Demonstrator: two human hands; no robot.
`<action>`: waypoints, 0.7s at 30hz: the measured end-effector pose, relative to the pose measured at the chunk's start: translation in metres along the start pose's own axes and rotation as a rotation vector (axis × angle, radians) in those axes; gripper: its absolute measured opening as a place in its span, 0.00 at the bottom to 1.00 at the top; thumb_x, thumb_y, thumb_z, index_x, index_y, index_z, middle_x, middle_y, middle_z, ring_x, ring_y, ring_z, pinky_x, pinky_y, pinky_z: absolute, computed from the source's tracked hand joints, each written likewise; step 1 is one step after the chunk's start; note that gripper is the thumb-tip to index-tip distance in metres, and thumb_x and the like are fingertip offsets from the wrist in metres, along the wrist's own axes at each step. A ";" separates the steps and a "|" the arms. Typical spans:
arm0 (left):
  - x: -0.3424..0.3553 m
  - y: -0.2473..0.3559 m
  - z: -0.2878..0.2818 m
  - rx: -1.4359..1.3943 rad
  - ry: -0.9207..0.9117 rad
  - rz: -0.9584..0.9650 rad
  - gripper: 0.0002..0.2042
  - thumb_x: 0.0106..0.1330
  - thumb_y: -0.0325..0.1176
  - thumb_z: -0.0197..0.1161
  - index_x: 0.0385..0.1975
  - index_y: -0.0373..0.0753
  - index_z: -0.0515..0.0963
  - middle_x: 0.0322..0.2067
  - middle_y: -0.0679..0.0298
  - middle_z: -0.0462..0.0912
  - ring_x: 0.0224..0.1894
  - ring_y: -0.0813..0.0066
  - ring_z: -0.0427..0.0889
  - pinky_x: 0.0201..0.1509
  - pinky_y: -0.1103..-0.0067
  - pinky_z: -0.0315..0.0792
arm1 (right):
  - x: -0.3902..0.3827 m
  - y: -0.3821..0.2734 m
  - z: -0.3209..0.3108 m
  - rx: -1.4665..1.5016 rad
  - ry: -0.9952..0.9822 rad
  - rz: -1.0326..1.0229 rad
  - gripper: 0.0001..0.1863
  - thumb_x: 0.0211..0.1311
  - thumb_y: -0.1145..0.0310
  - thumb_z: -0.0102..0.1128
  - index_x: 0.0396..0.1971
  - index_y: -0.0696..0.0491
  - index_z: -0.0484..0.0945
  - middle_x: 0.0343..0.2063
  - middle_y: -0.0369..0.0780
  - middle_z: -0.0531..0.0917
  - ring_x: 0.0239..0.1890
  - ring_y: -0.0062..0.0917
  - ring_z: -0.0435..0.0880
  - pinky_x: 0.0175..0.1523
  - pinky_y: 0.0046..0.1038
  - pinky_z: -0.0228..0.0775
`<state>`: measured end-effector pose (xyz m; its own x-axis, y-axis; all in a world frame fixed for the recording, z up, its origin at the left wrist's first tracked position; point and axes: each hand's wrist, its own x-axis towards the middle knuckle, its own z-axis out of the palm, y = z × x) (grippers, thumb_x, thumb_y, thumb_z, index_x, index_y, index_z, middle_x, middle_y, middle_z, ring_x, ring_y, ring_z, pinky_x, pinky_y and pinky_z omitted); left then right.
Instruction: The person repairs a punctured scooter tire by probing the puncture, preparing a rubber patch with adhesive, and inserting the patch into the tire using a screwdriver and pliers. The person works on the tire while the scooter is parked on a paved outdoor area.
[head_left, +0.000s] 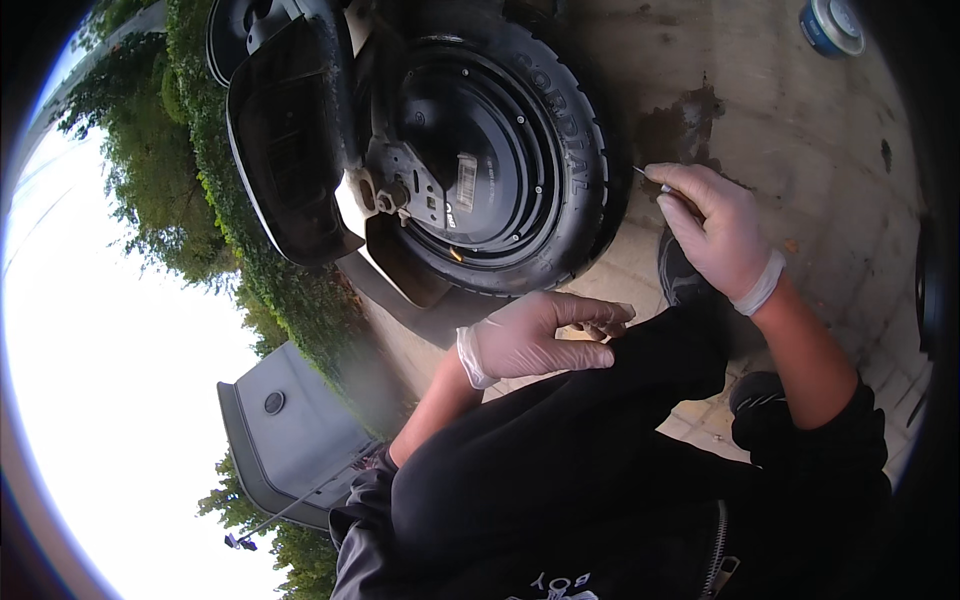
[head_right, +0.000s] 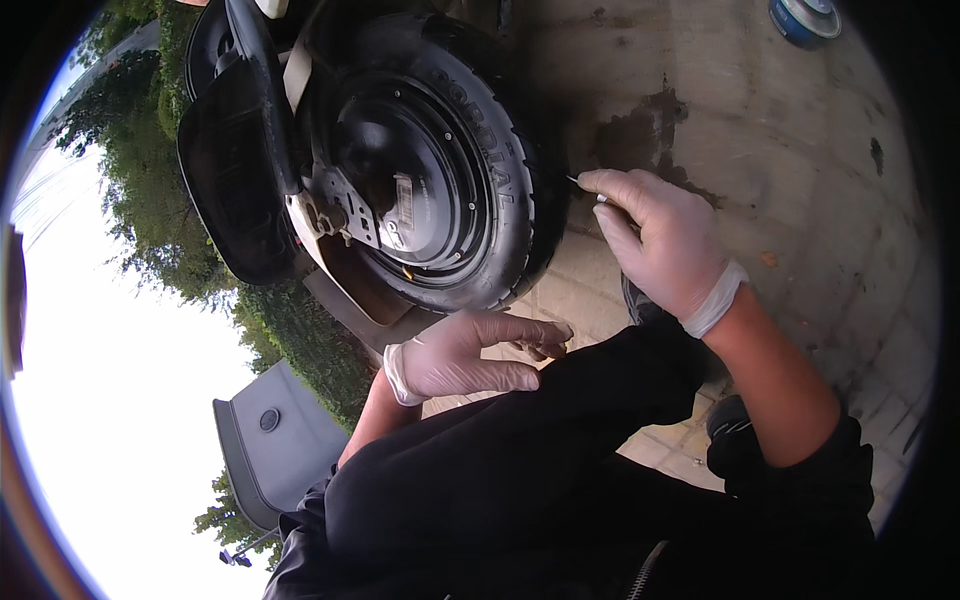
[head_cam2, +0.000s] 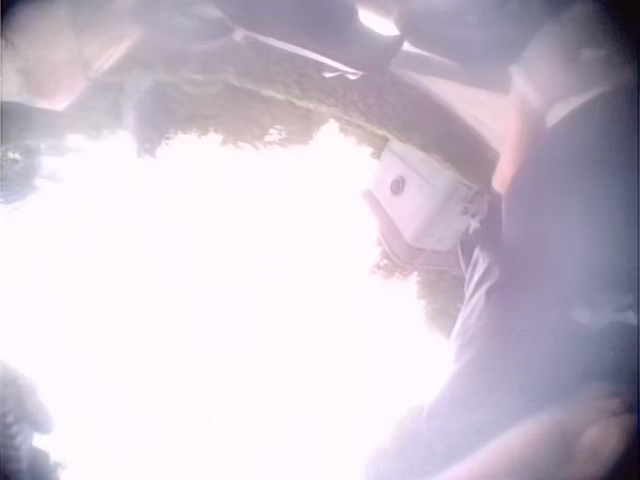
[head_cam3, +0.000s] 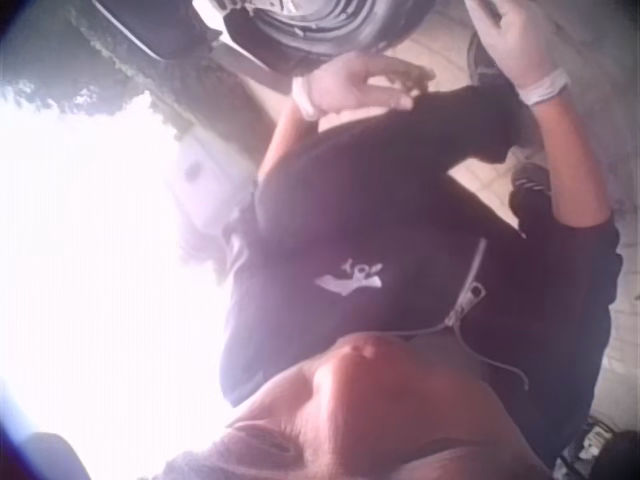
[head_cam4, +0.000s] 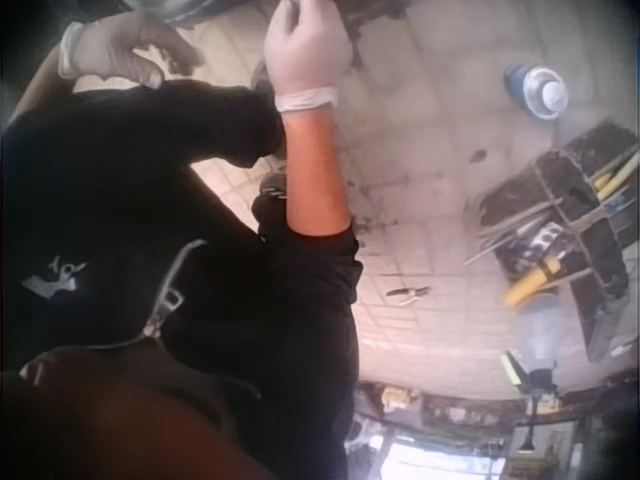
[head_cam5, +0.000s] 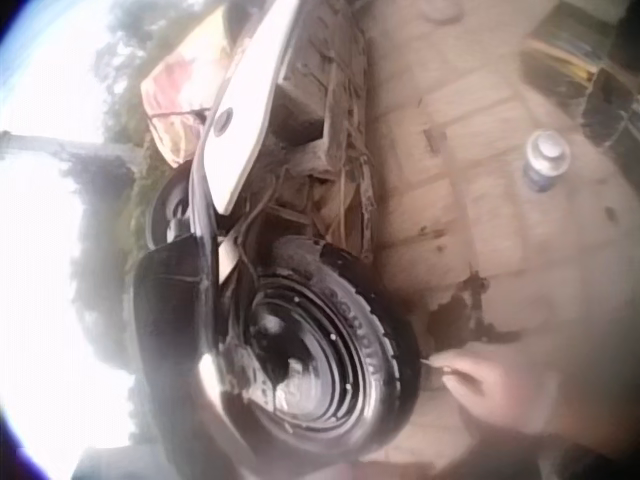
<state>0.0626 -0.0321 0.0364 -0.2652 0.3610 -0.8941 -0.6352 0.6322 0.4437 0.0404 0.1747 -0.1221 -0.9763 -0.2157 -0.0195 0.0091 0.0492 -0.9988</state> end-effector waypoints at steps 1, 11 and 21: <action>-0.001 0.002 0.001 0.024 0.025 0.038 0.28 0.64 0.40 0.72 0.61 0.32 0.75 0.49 0.57 0.85 0.53 0.73 0.81 0.60 0.75 0.73 | 0.000 0.000 0.001 0.067 -0.024 0.071 0.12 0.64 0.75 0.61 0.47 0.57 0.82 0.33 0.43 0.86 0.30 0.20 0.84 0.39 0.24 0.75; 0.045 0.035 -0.026 1.054 0.844 0.395 0.49 0.50 0.35 0.79 0.73 0.36 0.57 0.74 0.46 0.54 0.73 0.47 0.60 0.72 0.63 0.62 | -0.011 -0.005 0.015 0.601 0.017 0.483 0.13 0.67 0.74 0.60 0.49 0.61 0.82 0.37 0.36 0.86 0.38 0.13 0.80 0.46 0.20 0.74; 0.063 0.041 -0.029 1.195 0.724 0.253 0.57 0.48 0.37 0.79 0.76 0.37 0.46 0.77 0.44 0.39 0.77 0.41 0.45 0.76 0.59 0.54 | -0.013 0.000 0.025 0.923 0.249 0.544 0.11 0.63 0.76 0.63 0.45 0.62 0.82 0.36 0.39 0.87 0.39 0.17 0.83 0.47 0.21 0.76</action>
<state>-0.0006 -0.0034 -0.0032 -0.8160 0.3555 -0.4558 0.3743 0.9259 0.0520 0.0586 0.1533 -0.1226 -0.8080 -0.1780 -0.5617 0.5084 -0.6925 -0.5119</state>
